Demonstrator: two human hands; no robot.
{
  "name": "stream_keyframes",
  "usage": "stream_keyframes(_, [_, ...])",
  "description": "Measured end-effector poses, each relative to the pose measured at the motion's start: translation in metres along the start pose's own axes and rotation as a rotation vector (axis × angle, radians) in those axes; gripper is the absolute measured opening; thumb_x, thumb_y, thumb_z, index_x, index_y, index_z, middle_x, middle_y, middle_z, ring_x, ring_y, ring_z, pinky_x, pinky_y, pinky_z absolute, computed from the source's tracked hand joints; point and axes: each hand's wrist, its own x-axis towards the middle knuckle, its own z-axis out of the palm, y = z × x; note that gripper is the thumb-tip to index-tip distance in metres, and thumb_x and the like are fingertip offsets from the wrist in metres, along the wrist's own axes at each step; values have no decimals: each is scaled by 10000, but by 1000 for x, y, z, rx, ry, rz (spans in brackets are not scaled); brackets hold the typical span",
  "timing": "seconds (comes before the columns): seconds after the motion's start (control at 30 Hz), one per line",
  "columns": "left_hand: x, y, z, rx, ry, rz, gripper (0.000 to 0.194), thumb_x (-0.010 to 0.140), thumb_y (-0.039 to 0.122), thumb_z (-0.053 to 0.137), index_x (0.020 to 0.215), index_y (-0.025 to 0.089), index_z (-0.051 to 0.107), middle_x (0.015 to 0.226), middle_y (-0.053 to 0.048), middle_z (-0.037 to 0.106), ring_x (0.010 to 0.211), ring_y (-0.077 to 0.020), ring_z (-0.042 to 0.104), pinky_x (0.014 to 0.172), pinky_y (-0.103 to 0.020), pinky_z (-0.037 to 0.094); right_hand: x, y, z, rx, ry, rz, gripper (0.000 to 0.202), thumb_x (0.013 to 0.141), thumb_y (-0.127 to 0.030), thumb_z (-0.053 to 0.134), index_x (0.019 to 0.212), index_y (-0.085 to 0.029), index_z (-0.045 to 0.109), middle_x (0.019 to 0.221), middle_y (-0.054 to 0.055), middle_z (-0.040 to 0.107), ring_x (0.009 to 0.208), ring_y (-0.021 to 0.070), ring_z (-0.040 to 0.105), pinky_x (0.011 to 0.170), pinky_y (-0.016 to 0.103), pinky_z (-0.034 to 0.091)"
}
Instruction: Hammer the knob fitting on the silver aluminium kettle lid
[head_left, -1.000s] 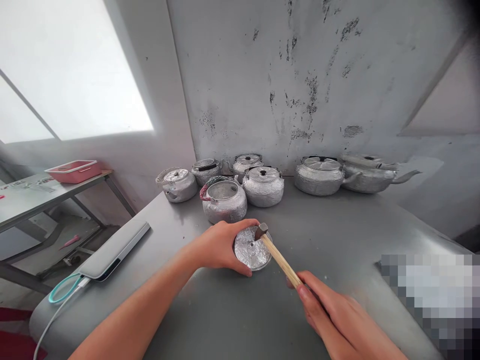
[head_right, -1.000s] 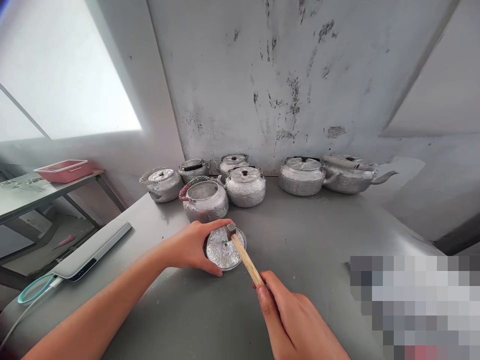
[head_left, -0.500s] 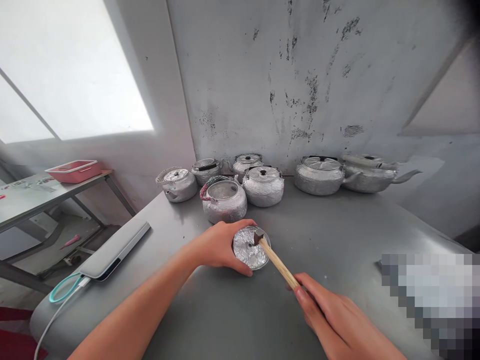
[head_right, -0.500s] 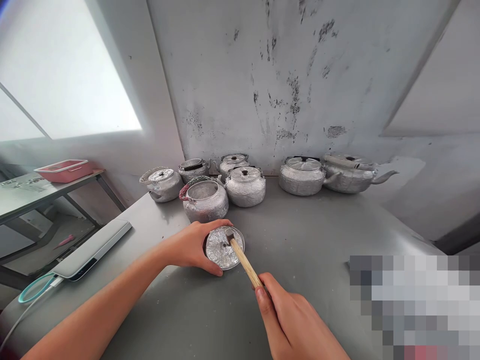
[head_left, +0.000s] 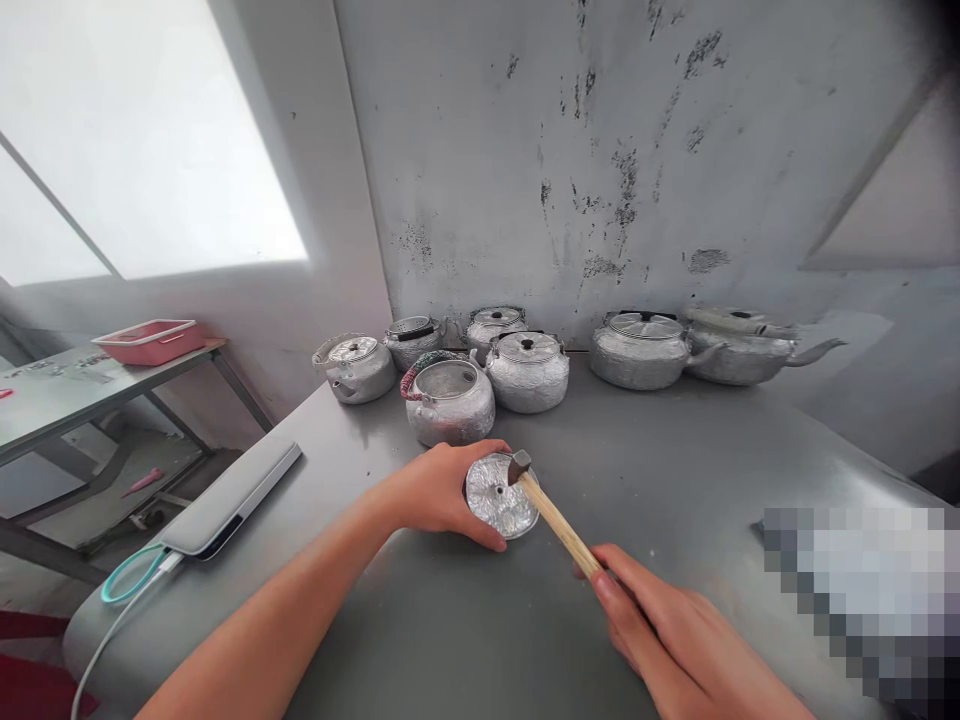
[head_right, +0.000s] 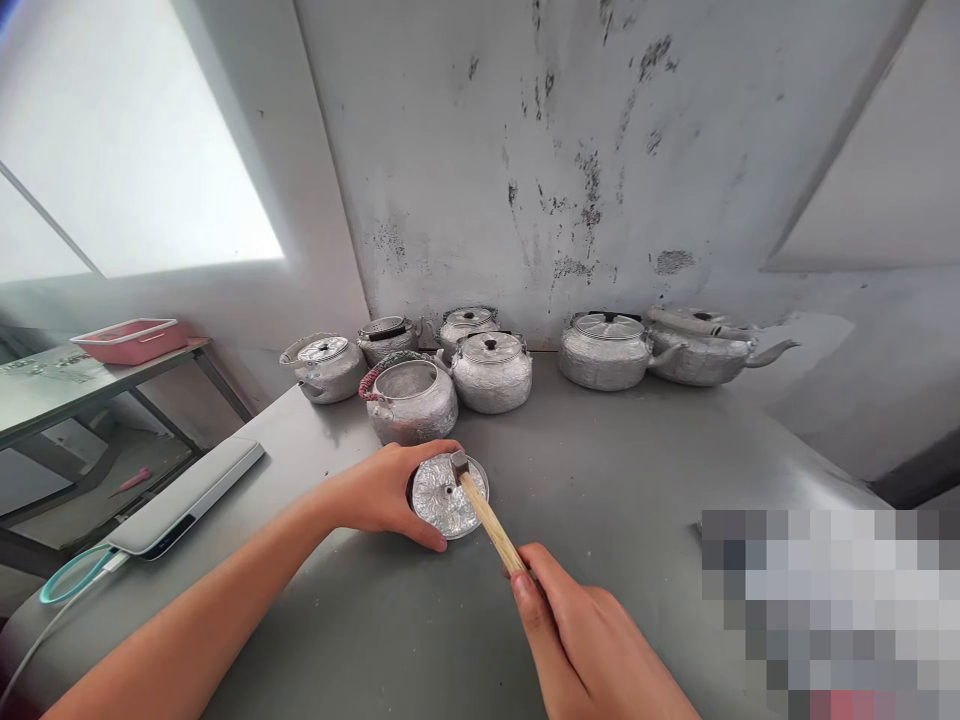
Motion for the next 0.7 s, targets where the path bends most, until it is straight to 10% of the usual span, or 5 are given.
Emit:
stream_keyframes(0.47, [0, -3, 2, 28, 18, -60, 1106, 515, 619, 842, 1486, 335, 396, 1167, -51, 677, 1095, -338, 612, 872, -371, 486, -1, -2, -3, 482, -249, 274, 410, 960, -612, 367, 1193, -275, 353, 792, -50, 552, 446, 114, 549, 413, 236, 463])
stream_keyframes(0.7, [-1, 2, 1, 48, 15, -89, 1083, 521, 602, 845, 1479, 366, 398, 1141, -36, 679, 1106, -340, 610, 856, -360, 505, 1, 7, 1, 294, -195, 286, 335, 980, -601, 340, 1164, -321, 333, 712, -88, 497, 439, 83, 370, 422, 219, 341])
